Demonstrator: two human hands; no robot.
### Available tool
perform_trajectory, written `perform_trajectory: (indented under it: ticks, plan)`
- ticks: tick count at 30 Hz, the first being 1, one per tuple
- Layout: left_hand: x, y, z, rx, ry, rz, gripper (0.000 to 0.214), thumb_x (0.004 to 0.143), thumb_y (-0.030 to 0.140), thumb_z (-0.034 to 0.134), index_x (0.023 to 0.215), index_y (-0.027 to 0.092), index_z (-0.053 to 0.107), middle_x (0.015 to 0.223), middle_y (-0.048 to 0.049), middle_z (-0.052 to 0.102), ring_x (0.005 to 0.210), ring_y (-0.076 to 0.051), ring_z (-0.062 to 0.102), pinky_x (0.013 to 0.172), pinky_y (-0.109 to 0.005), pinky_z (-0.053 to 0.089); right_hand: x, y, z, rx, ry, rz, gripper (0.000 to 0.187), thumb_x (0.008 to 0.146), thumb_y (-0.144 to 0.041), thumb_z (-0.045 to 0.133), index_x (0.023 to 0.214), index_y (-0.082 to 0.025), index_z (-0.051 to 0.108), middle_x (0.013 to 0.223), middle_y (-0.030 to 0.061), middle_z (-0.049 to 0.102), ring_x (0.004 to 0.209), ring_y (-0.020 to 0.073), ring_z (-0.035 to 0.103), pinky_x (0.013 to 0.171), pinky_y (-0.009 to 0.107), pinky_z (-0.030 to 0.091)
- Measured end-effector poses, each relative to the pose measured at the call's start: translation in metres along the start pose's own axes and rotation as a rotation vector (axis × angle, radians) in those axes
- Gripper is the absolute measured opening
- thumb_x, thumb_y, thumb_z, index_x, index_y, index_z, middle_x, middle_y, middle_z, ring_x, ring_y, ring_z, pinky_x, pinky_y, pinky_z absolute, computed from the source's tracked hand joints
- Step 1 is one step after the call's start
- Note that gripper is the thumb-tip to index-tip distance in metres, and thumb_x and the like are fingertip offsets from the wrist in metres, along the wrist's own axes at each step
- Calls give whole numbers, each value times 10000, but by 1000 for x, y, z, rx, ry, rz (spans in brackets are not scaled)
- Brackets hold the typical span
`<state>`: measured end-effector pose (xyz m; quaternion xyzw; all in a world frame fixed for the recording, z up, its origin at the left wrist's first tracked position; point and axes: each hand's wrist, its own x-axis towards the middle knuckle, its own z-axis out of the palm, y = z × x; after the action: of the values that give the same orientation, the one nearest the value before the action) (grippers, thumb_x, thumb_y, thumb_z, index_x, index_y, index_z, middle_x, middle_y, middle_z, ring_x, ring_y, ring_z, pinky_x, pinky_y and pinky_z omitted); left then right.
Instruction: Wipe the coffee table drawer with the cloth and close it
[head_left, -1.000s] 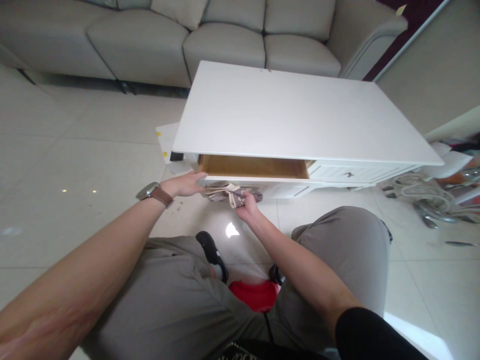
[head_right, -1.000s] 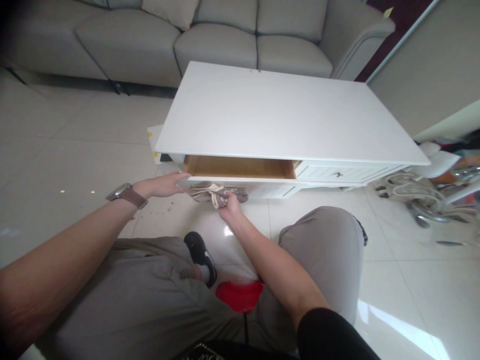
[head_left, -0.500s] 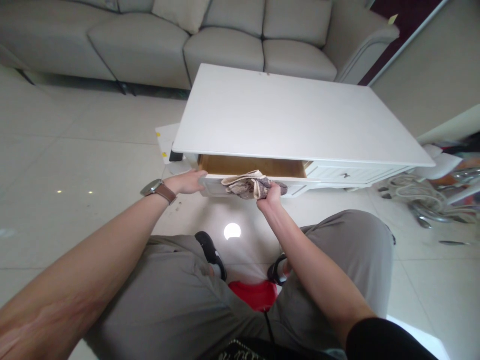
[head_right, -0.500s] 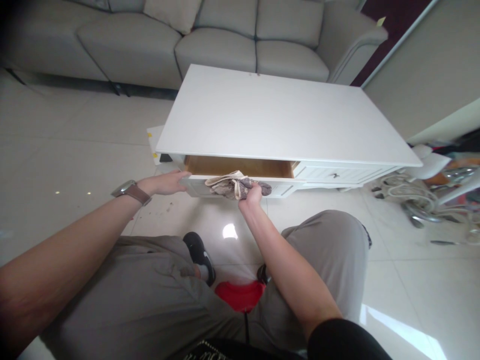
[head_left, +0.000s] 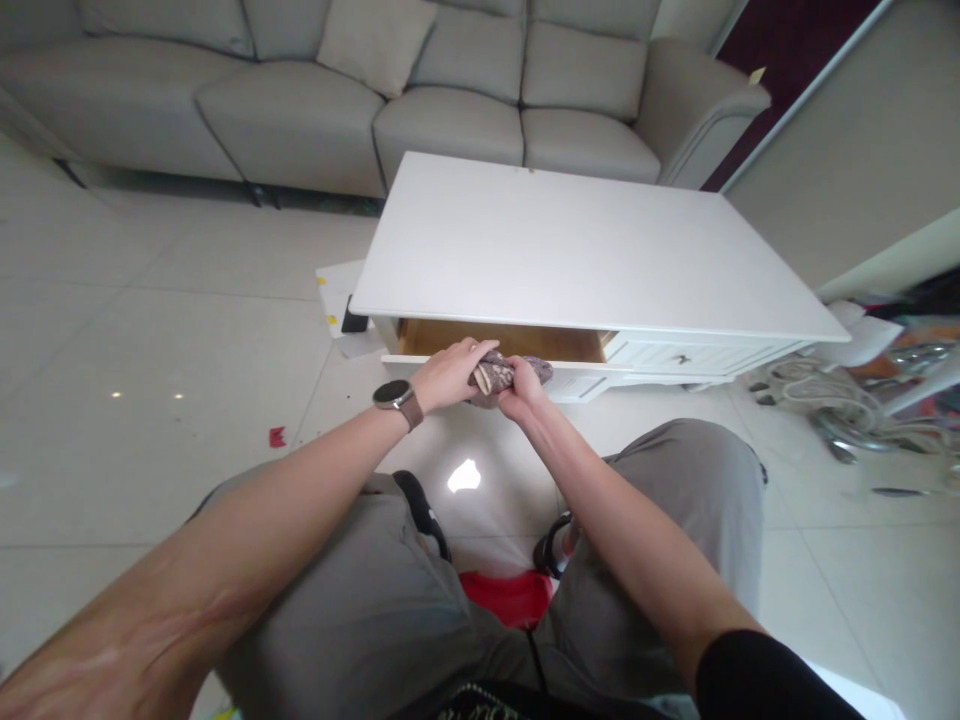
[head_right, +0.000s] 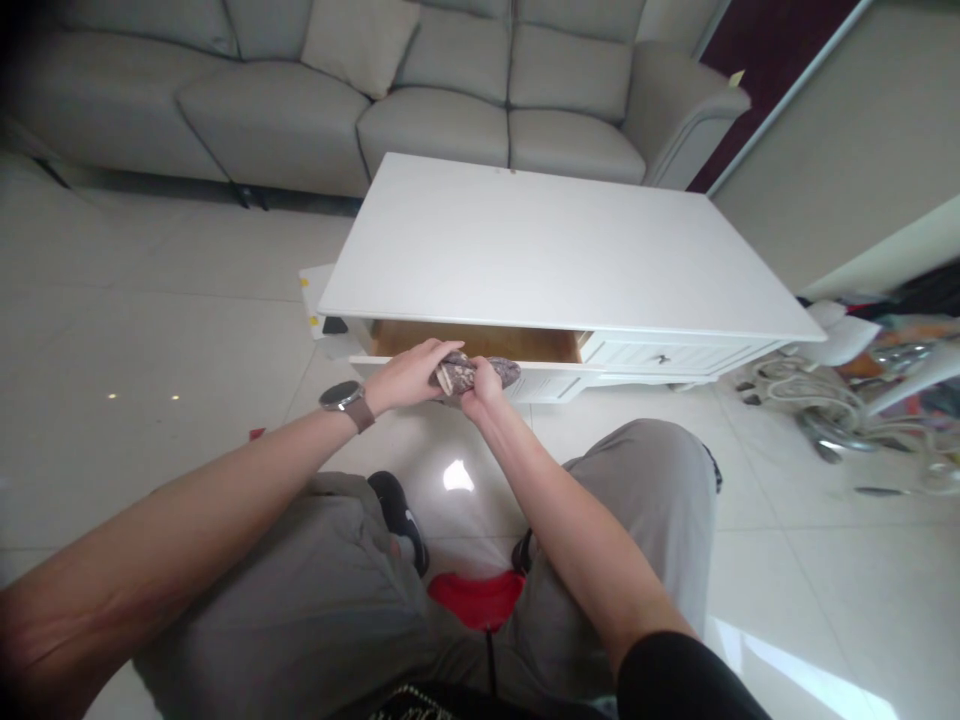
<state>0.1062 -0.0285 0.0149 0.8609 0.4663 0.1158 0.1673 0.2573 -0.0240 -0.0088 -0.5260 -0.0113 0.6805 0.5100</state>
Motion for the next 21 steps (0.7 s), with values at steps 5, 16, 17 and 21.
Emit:
perform_trajectory:
  ticks: [5,16,17,21]
  plan:
    - [28,-2,-2,35,-10,-93,281,943,250,589,1189,238,724,1142,-96,770,1105,-293,726,918,-355,550,-21,-18,7,-56,-99,1,76,924,-150,491,894,-201,539,761,4,606,650,129,601,572,204,552]
    - [41,-24,12,-74,-12,-369,293,853,333,711,1114,239,807,1171,-101,820,1141,-313,754,956,-338,571,-27,-148,-24,-1557,-530,-994,209,891,-250,635,1083,-183,684,1078,79,742,1015,239,686,931,383,539]
    - [42,-25,12,-83,-14,-393,305,856,342,708,1120,230,813,1185,-112,817,1156,-317,752,964,-340,571,-13,-152,-33,-1794,-516,-979,231,907,-261,643,1114,-173,696,1127,106,755,1060,260,690,957,387,531]
    - [51,-34,10,-74,-26,-536,394,853,422,716,1168,208,818,1202,-151,808,1174,-343,749,981,-365,574,37,-141,-59,-2402,-480,-689,472,965,-385,684,1360,-128,653,1367,206,707,1224,333,686,989,379,531]
